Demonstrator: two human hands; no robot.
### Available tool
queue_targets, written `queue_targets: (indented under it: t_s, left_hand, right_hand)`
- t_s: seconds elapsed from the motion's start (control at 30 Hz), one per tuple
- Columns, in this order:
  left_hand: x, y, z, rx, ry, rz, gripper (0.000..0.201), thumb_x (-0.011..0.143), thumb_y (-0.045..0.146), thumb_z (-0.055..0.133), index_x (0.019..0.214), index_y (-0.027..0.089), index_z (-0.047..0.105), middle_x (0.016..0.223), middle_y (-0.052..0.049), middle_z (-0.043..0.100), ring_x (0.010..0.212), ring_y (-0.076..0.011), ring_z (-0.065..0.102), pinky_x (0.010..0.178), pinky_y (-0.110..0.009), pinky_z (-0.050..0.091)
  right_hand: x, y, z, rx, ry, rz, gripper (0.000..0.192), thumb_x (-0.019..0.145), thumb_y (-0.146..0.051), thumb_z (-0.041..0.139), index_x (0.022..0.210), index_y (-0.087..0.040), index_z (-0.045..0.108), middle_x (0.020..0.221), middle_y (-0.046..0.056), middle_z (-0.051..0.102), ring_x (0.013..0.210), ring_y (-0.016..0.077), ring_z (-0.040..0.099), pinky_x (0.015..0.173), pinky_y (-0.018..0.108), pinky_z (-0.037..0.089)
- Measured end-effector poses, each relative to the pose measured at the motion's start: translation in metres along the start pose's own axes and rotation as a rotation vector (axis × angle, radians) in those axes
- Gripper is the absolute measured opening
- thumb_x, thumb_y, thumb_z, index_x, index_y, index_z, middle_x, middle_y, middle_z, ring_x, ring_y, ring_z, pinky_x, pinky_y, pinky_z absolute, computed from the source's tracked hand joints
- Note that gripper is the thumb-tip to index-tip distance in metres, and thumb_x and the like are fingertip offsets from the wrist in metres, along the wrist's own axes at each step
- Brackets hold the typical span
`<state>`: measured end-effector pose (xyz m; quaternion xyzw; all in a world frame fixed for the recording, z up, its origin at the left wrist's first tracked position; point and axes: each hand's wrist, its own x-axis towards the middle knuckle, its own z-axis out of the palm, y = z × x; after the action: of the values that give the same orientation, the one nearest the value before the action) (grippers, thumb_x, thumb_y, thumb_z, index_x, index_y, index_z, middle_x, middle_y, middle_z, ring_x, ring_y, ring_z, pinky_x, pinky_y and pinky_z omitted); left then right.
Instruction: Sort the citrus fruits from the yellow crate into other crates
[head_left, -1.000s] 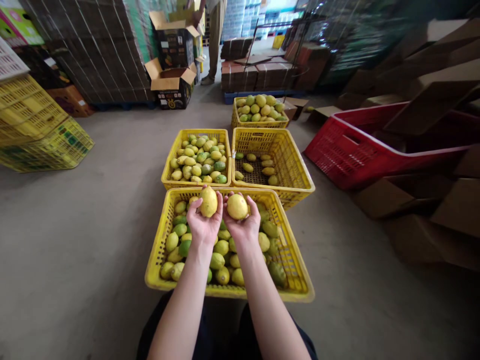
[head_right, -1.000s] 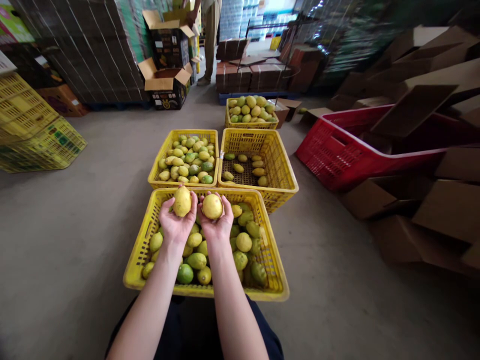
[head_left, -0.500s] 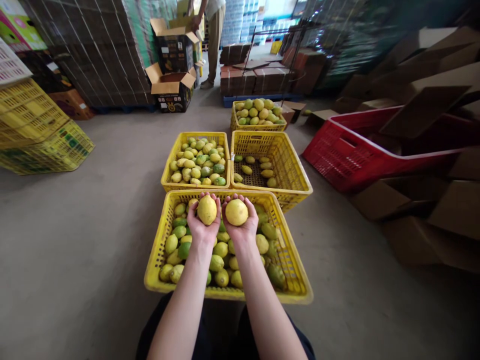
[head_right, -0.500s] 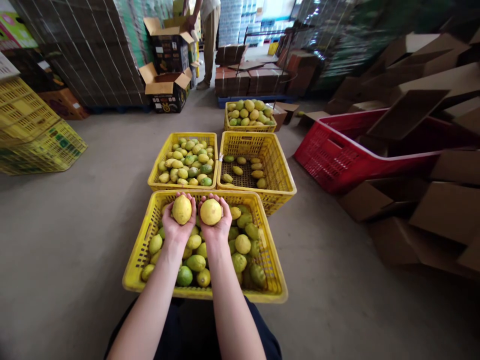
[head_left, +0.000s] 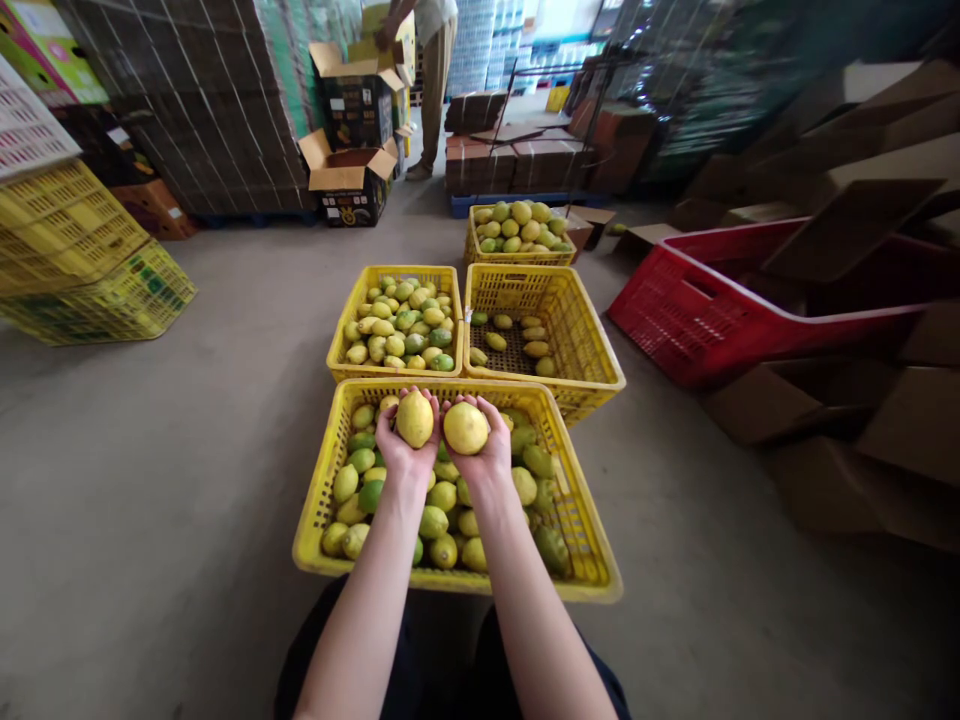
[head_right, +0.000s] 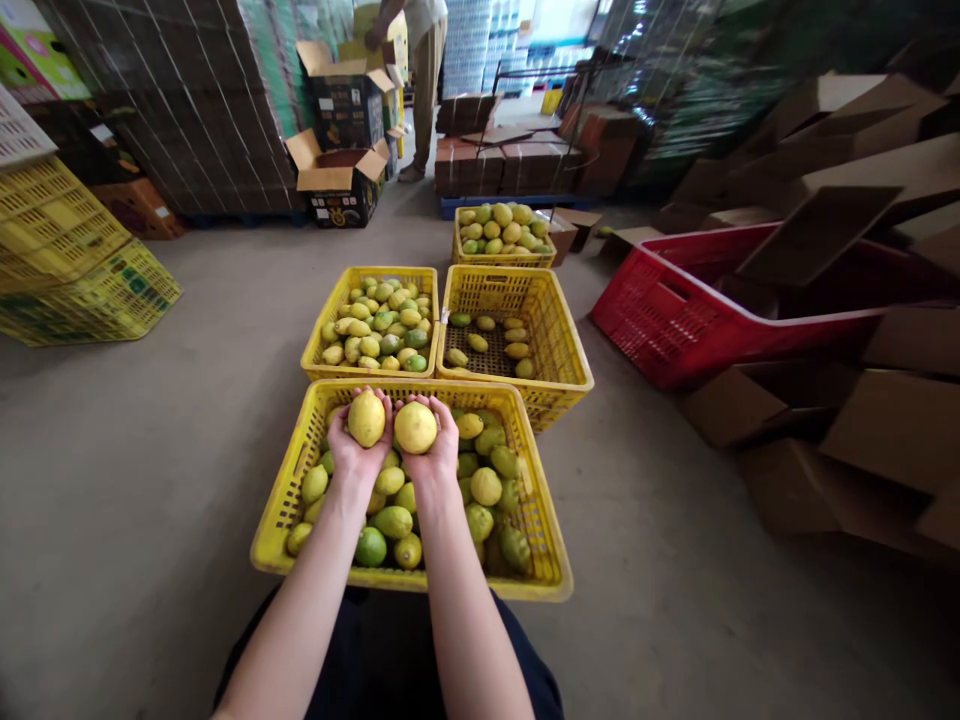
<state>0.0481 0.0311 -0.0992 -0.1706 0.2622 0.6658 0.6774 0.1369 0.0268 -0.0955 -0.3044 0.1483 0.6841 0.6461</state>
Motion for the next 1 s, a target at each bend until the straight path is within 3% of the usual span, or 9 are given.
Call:
queue_targets:
  t_s: [0.17,0.37,0.47,0.67,1.0]
  left_hand:
    - [-0.004,0.0006,0.0025,0.036,-0.008,0.003,0.023,0.085,0.018,0.044,0.081,0.018,0.066,0.082,-0.003,0.07,0.084,-0.0164,0.068,0.084,-0.03,0.057]
    - [-0.0047,0.0016,0.0038,-0.007,-0.012,-0.025,0.025,0.088,0.019,0.043,0.08,0.017,0.066,0.079,-0.003,0.071,0.08,-0.0162,0.069,0.077,-0.028,0.058]
    - [-0.003,0.0009,0.0035,-0.03,-0.064,-0.05,0.026,0.089,0.019,0.044,0.081,0.016,0.068,0.08,-0.004,0.072,0.08,-0.0168,0.07,0.076,-0.028,0.058]
    - [-0.0002,-0.0018,0.0026,0.022,-0.141,-0.044,0.032,0.092,0.02,0.039,0.091,0.015,0.071,0.089,-0.008,0.075,0.09,-0.0181,0.072,0.082,-0.029,0.059]
    - [0.0044,-0.0032,-0.0026,0.237,-0.161,0.051,0.037,0.094,0.022,0.03,0.093,0.021,0.067,0.102,-0.009,0.075,0.11,-0.0175,0.068,0.093,-0.03,0.057]
  right_hand:
    - [-0.0027,-0.0005,0.0009,-0.014,0.012,0.005,0.021,0.084,-0.018,0.053,0.064,-0.018,0.06,0.058,0.001,0.069,0.055,0.0163,0.068,0.066,0.03,0.062]
    - [0.0004,0.0002,-0.0012,0.011,-0.048,-0.007,0.013,0.078,-0.017,0.059,0.065,-0.019,0.059,0.059,0.0,0.068,0.057,0.0154,0.067,0.071,0.03,0.062]
    - [0.0004,0.001,0.0,0.02,0.006,-0.015,0.011,0.079,-0.017,0.057,0.069,-0.018,0.061,0.062,0.001,0.069,0.06,0.0158,0.068,0.07,0.029,0.061]
    - [0.0025,0.0069,-0.0008,0.068,0.045,-0.044,0.012,0.076,-0.013,0.055,0.08,-0.017,0.066,0.07,0.0,0.072,0.068,0.0151,0.07,0.081,0.03,0.062]
    - [0.0033,0.0086,-0.0006,0.125,0.062,0.0,0.017,0.081,-0.018,0.05,0.088,-0.016,0.066,0.072,0.004,0.072,0.07,0.0165,0.071,0.076,0.029,0.063]
